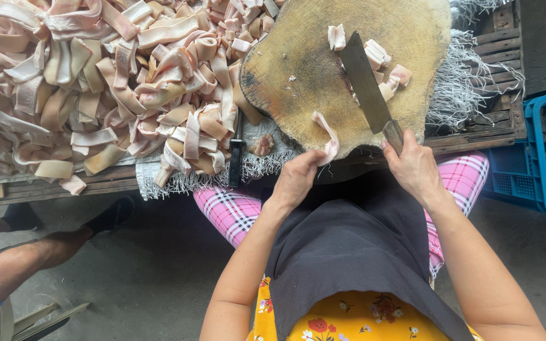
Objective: The person sits cross-legged and uses a large cleaver to chop strips of pale meat into small cubes on a wooden cutting board. They repeatedly pick up strips from a large pile on the left, cut them into pieces, and push the diced meat to the side of the board.
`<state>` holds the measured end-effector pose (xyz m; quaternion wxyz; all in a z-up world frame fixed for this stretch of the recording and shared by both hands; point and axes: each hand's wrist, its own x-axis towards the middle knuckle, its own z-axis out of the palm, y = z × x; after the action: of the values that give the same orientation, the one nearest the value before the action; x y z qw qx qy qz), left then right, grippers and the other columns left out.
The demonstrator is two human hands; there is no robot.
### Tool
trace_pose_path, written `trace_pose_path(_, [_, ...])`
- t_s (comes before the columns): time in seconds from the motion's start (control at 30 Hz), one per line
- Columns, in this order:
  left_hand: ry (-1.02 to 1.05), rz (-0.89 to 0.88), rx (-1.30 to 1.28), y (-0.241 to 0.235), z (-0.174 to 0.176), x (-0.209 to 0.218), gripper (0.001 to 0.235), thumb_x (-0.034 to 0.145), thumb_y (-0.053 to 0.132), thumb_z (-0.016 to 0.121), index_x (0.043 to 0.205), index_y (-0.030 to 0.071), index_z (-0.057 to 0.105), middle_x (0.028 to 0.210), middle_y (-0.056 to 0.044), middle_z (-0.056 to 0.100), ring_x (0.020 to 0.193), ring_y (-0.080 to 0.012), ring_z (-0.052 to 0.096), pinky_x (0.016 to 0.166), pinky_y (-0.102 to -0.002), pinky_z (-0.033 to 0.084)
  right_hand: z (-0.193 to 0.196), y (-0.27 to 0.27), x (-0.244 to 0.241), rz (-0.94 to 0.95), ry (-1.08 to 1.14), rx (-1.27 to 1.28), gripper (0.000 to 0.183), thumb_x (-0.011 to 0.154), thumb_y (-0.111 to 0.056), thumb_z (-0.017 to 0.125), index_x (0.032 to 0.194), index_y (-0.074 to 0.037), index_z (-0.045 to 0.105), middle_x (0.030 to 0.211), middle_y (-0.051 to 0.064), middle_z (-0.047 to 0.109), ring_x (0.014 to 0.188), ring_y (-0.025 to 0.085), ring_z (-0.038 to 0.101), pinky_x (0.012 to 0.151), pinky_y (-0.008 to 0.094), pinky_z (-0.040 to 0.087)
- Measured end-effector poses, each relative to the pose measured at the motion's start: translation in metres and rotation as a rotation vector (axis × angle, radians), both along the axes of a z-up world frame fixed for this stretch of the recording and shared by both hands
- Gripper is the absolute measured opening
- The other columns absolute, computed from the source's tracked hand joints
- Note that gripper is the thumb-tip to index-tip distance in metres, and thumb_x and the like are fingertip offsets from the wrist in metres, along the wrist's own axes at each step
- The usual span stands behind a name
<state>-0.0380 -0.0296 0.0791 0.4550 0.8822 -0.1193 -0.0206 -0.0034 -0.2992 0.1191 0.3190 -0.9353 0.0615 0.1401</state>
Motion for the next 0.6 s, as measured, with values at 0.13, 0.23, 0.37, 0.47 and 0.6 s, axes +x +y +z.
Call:
trace_pose_path(0.13, [-0.120,-0.117,0.156,-0.011,0.024,0.011,0.024,0.098,0.000,0.057,0.120,0.003,0.067,0.105,-0.015,0.074,0.095,-0.0300,0.072,0.088,-0.041,0.058,-0.003,-0.001,-0.002,0.000,-0.051,0.016,0.043,0.102,-0.033,0.063,0.120,0.005,0.051,0.085,0.039,0.066,0.087,0.059,0.065,0.076,0.060,0.053])
trace_pose_path(0.23, [-0.112,-0.006,0.096,-0.013,0.051,0.043,0.018,0.101,0.004,0.060,0.117,0.003,0.068,0.102,-0.015,0.074,0.094,-0.0288,0.073,0.085,-0.039,0.059,-0.004,0.000,-0.005,-0.022,-0.048,0.032,0.044,0.102,-0.034,0.064,0.119,0.004,0.051,0.086,0.039,0.066,0.088,0.059,0.065,0.075,0.061,0.052])
trace_pose_path(0.37, [-0.111,0.034,-0.100,-0.025,0.108,0.078,0.017,0.101,0.012,0.066,0.115,0.003,0.068,0.103,-0.014,0.076,0.091,-0.0239,0.077,0.081,-0.034,0.061,-0.001,0.001,-0.006,-0.019,-0.096,0.059,0.042,0.103,-0.033,0.064,0.120,0.004,0.052,0.085,0.037,0.067,0.085,0.058,0.066,0.071,0.060,0.053])
trace_pose_path(0.47, [-0.089,0.043,-0.087,-0.035,0.136,0.094,0.019,0.099,0.014,0.067,0.114,0.003,0.069,0.103,-0.014,0.077,0.090,-0.0216,0.078,0.081,-0.032,0.062,0.007,0.001,-0.005,-0.106,0.043,0.131,0.042,0.103,-0.035,0.062,0.118,0.003,0.051,0.076,0.031,0.068,0.069,0.046,0.070,0.063,0.053,0.056])
trace_pose_path(0.6, [-0.028,0.095,-0.068,-0.040,0.146,0.099,0.020,0.098,0.011,0.066,0.116,0.004,0.071,0.103,-0.013,0.079,0.090,-0.0195,0.079,0.081,-0.032,0.062,0.013,0.002,-0.001,-0.162,0.145,0.167,0.043,0.102,-0.036,0.061,0.116,0.003,0.050,0.068,0.023,0.068,0.053,0.031,0.069,0.052,0.045,0.056])
